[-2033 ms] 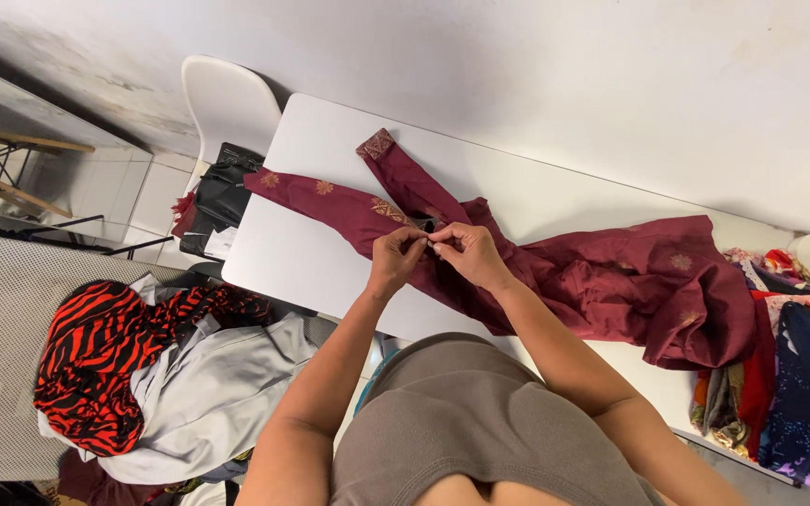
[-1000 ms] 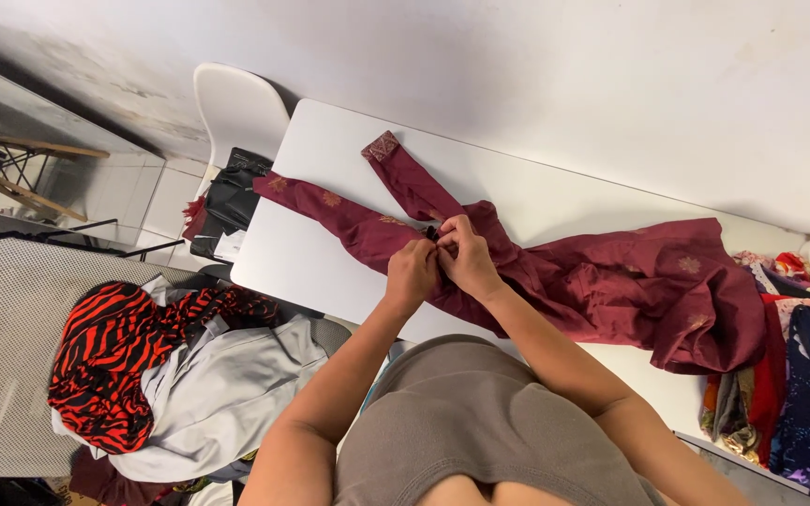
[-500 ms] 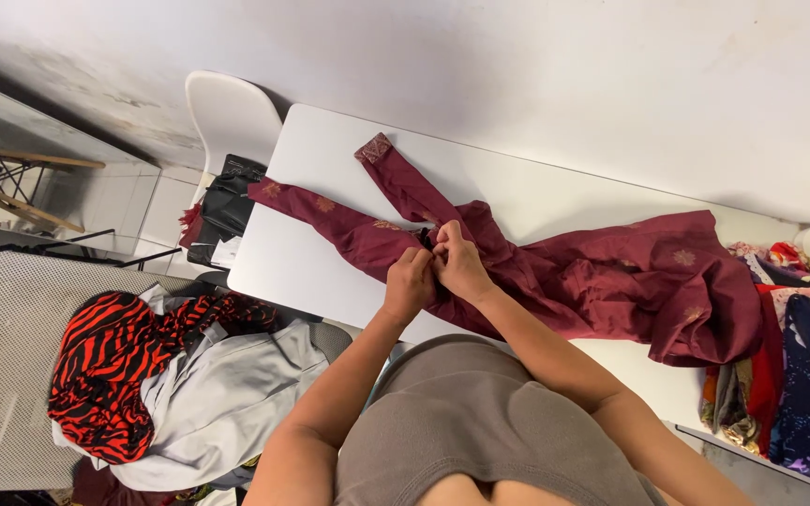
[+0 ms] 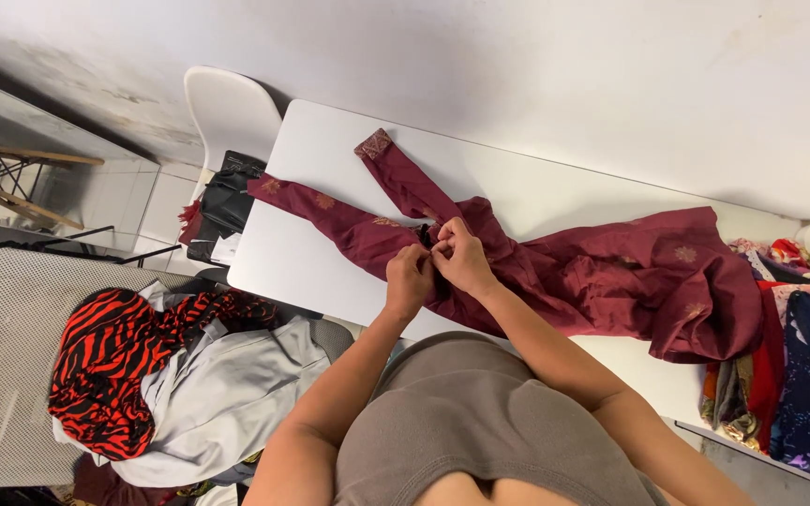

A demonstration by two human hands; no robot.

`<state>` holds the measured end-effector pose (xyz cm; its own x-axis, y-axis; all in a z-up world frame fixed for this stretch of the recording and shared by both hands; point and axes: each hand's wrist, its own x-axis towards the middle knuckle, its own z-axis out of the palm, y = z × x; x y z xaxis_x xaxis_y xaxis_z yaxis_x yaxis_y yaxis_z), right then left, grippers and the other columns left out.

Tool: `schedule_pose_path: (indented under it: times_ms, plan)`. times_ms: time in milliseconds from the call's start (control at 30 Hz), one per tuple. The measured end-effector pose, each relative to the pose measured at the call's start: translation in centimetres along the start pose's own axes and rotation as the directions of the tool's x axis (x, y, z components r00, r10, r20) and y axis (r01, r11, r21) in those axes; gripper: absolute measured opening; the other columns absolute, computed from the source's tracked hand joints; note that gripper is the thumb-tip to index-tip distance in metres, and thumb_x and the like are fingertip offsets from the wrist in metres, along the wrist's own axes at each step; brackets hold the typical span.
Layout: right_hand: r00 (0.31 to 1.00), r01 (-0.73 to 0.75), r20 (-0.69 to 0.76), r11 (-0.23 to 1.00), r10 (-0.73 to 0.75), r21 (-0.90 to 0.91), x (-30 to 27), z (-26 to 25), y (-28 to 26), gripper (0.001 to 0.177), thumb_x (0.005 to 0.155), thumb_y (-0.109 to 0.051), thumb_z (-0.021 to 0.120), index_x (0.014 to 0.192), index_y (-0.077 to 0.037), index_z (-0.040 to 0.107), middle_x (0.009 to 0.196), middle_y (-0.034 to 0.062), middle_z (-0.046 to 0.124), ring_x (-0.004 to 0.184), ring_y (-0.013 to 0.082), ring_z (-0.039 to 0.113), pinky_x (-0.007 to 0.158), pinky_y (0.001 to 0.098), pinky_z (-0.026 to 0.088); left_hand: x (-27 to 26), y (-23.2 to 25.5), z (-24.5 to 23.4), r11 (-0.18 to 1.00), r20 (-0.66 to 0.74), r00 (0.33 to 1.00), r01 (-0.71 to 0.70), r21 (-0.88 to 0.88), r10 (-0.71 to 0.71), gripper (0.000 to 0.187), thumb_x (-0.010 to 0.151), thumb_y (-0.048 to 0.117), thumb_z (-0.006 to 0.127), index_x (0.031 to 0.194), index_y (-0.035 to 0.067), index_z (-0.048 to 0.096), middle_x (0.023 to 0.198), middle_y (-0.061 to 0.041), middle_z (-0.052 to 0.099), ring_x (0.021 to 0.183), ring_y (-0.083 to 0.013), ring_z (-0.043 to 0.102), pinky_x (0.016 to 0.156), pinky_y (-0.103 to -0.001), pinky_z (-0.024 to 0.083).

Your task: Folding various items of clothing, including a patterned blue wrap, a maroon kurta, and tiger-print leggings, on a white table.

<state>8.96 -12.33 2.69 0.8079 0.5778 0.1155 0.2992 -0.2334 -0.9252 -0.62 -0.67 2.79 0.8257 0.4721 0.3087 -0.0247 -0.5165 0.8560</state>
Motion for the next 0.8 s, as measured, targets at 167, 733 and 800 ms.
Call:
schedule_pose_path:
  times_ms: [167,733,800]
  plan:
    - [0.999,0.013,0.051,0.999,-0.011,-0.038,0.3,-0.5,-0.4,0.034,0.086,0.004,0.074,0.102,-0.005,0.044,0.077,0.0098,0.072,0.073,0.0153,0.075,0.061,0.0278,0.056,0.2,1.1,-0.7,0.998,0.028,0.998,-0.052,0.024,0.051,0.007,0.085,-0.002,0.069,0.087,-0.001,0.063,0.084,-0.018,0.065,0.075,-0.0368,0.064,0.066,-0.044,0.051]
    - [0.997,-0.058,0.047,0.998,0.058,0.015,0.5,-0.7,-0.9,0.033,0.085,0.002,0.074,0.101,-0.004,0.046,0.081,0.0098,0.075,0.075,0.0143,0.076,0.065,0.0278,0.058,0.8,-0.2,-0.7,0.997,0.042,0.996,-0.082,-0.007,0.082,0.011,0.081,-0.002,0.073,0.091,-0.002,0.067,0.086,-0.018,0.07,0.078,-0.0325,0.07,0.069,-0.038,0.055]
    - [0.999,-0.034,0.037,0.999,0.033,0.012,0.5,-0.6,-1.1,0.033,0.084,0.004,0.073,0.101,-0.005,0.046,0.08,0.0098,0.074,0.076,0.0154,0.076,0.065,0.028,0.058,0.8,0.2,-0.8,0.998,0.052,0.997,-0.057,-0.017,0.058,0.011,0.081,-0.002,0.073,0.091,-0.002,0.067,0.086,-0.018,0.07,0.077,-0.0331,0.07,0.068,-0.039,0.055]
